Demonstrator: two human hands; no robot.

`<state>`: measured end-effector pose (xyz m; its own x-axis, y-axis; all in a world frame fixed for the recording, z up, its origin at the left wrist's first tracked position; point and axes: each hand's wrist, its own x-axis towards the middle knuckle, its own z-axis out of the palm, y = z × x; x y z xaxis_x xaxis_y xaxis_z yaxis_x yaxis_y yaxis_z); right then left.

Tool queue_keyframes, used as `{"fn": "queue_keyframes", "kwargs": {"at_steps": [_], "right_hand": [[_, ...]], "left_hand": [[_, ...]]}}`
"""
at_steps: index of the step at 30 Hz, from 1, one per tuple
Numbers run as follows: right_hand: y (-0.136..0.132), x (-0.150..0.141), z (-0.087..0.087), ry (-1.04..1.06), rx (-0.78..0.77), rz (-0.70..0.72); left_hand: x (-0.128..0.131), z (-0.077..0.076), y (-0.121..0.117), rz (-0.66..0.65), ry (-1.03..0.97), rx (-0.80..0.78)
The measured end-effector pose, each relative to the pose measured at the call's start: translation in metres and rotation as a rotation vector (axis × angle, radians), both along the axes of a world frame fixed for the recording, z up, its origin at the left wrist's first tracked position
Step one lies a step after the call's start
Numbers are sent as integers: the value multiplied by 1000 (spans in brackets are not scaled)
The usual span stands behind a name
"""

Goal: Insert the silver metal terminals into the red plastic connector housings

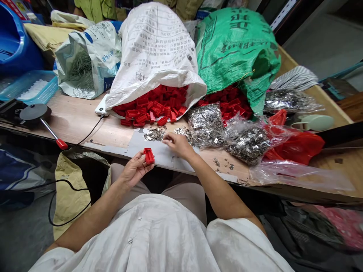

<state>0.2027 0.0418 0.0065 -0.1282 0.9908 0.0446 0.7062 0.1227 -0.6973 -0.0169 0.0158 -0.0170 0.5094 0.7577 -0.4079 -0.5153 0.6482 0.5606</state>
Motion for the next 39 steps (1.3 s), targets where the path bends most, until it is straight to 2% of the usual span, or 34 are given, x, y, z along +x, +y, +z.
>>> {"fn": "queue_keyframes", "kwargs": {"at_steps": [1,3,5,8,15,20,26,28,34,39], "right_hand": [[11,5,-3,-136,30,-126],[31,11,-8,-364,22,-258],[46,11,-13,-476,4,-283],[57,6,-19,-534,-17,-270],[61,1,-23,-594,-44,-250],[53,10,-12,-561,-24,-220],[34,20,0,-380,-71,-104],[28,27,2,-351,-56,-108],[3,56,9,-508,-136,-161],[-15,49,5,-588,-211,-146]], "left_hand": [[-2,0,-1,-18,-23,-1],[-7,1,-2,-52,-60,4],[-10,4,-3,-76,-90,9],[-12,8,-3,-102,-128,0],[-10,8,-5,-74,-129,-91],[-11,9,-4,-103,-128,-63],[-11,6,-4,-111,-103,-60],[-11,4,-4,-119,-103,-51],[-13,2,-4,-124,-78,-24],[-11,2,-4,-143,-66,-23]]}}
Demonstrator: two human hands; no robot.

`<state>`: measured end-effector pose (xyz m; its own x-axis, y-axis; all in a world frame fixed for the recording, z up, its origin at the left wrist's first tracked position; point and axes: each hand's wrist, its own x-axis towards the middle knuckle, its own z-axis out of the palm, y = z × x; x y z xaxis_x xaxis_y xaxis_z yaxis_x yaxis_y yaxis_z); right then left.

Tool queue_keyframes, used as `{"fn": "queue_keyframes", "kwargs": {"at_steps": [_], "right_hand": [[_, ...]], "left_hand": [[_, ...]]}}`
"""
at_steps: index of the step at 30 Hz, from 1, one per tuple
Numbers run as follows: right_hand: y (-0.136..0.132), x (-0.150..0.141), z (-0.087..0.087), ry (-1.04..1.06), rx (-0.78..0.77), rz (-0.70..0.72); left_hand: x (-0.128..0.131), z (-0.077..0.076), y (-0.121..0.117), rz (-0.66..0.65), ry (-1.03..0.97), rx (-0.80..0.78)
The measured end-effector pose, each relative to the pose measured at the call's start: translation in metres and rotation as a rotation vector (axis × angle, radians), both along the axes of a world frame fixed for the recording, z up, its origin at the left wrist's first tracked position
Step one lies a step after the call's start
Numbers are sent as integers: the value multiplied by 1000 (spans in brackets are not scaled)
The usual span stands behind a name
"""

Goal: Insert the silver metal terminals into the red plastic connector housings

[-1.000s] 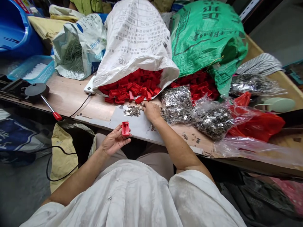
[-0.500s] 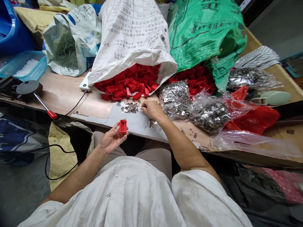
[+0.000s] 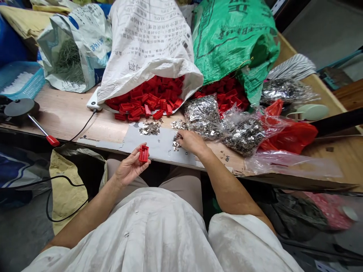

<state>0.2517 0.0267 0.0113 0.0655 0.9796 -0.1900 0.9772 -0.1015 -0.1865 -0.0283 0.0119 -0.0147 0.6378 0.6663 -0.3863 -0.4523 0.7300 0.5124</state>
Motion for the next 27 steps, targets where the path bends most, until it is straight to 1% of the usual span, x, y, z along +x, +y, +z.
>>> {"fn": "queue_keyframes", "kwargs": {"at_steps": [3,8,13,16,19,24,27], "right_hand": [[-5,-4,-4,3,14,-1],[-4,4,-5,134,26,35],[6,3,-8,43,108,32],[13,0,-11,26,81,53],[16,-1,-11,16,51,70],[15,0,-8,-15,-5,117],[13,-3,-6,15,11,115]], "left_hand": [[0,0,-1,-8,7,1],[-2,-1,-1,2,7,5],[1,2,-2,-41,16,7],[3,3,-3,-62,2,0],[4,4,-3,-53,-13,-26],[6,9,-2,-34,-48,-116],[8,9,-2,-12,-45,-160]]}}
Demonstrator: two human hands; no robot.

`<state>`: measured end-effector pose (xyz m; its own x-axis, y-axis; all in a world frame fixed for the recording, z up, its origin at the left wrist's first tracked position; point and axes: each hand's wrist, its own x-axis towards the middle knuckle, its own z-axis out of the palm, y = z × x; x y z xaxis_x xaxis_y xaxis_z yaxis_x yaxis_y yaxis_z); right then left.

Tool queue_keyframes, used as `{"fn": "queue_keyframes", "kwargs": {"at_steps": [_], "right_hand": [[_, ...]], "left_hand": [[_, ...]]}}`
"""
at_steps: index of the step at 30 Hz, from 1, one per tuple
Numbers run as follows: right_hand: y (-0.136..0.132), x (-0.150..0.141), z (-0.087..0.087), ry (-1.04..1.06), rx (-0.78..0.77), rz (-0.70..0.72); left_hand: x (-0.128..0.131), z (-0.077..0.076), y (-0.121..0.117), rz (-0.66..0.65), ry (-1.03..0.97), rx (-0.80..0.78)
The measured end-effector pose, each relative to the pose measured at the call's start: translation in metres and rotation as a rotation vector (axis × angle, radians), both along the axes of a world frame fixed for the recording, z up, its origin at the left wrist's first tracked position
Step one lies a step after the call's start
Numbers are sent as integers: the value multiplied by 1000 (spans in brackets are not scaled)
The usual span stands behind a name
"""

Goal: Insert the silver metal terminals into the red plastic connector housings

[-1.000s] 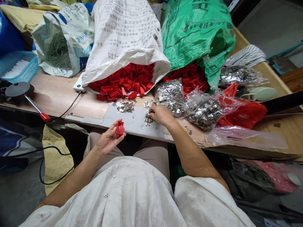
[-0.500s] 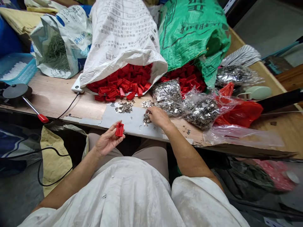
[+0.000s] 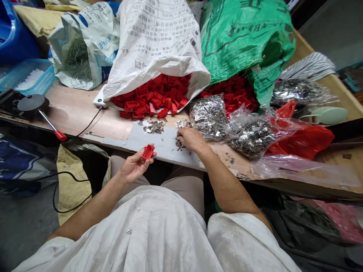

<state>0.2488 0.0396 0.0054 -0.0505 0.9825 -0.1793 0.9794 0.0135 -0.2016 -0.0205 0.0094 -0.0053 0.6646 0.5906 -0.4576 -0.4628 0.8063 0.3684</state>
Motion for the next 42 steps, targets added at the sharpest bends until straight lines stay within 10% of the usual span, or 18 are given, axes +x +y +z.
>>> {"fn": "queue_keyframes", "kwargs": {"at_steps": [14,21,28,32,42], "right_hand": [[2,-4,-5,203,27,112],[8,2,-16,298,173,102],[-18,-45,6,1048,69,-27],[-34,-69,17,1111,19,3],[-44,-81,13,1054,151,-41]], "left_hand": [[1,-2,-4,63,79,287],[9,-9,-8,303,270,744],[5,-14,-13,416,652,1248],[5,-14,-12,461,792,1463],[6,-14,-14,470,795,1539]]}}
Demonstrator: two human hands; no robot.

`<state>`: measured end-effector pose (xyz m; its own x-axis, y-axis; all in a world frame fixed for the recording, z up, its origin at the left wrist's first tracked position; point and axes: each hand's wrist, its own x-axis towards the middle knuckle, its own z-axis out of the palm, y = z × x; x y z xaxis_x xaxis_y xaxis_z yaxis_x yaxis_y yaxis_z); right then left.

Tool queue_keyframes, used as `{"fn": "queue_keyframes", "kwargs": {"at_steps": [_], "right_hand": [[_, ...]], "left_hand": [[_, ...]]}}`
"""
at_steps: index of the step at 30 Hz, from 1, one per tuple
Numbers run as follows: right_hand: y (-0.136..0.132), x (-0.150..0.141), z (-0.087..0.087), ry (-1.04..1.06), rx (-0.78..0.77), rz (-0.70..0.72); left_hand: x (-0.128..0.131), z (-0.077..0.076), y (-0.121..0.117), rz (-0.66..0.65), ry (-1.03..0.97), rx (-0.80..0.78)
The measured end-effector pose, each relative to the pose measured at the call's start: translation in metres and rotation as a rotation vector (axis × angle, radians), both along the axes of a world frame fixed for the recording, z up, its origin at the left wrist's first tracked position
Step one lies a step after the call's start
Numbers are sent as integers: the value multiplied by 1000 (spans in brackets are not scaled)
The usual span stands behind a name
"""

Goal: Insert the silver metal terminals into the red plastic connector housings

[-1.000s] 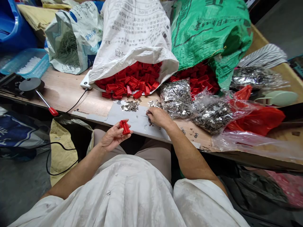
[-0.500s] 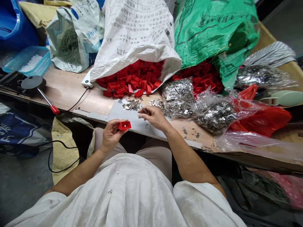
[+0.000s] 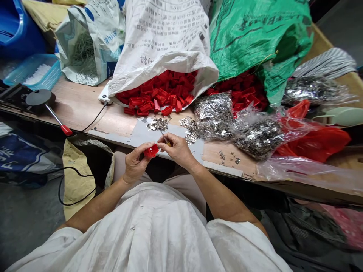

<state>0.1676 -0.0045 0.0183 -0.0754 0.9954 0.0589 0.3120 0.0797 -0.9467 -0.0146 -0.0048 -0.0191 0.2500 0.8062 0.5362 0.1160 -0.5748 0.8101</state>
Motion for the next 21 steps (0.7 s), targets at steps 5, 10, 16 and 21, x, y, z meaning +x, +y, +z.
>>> {"fn": "queue_keyframes", "kwargs": {"at_steps": [5,10,16,21], "right_hand": [[-2,-4,1,18,0,-52],[-5,-7,4,-11,17,-100],[-7,-9,0,-21,41,-110],[-7,-10,-4,-10,39,-128]], "left_hand": [[1,3,-2,34,-23,-110],[2,5,-3,58,-32,-141],[3,5,-3,57,-21,-76],[5,7,-4,60,-21,-108]]}}
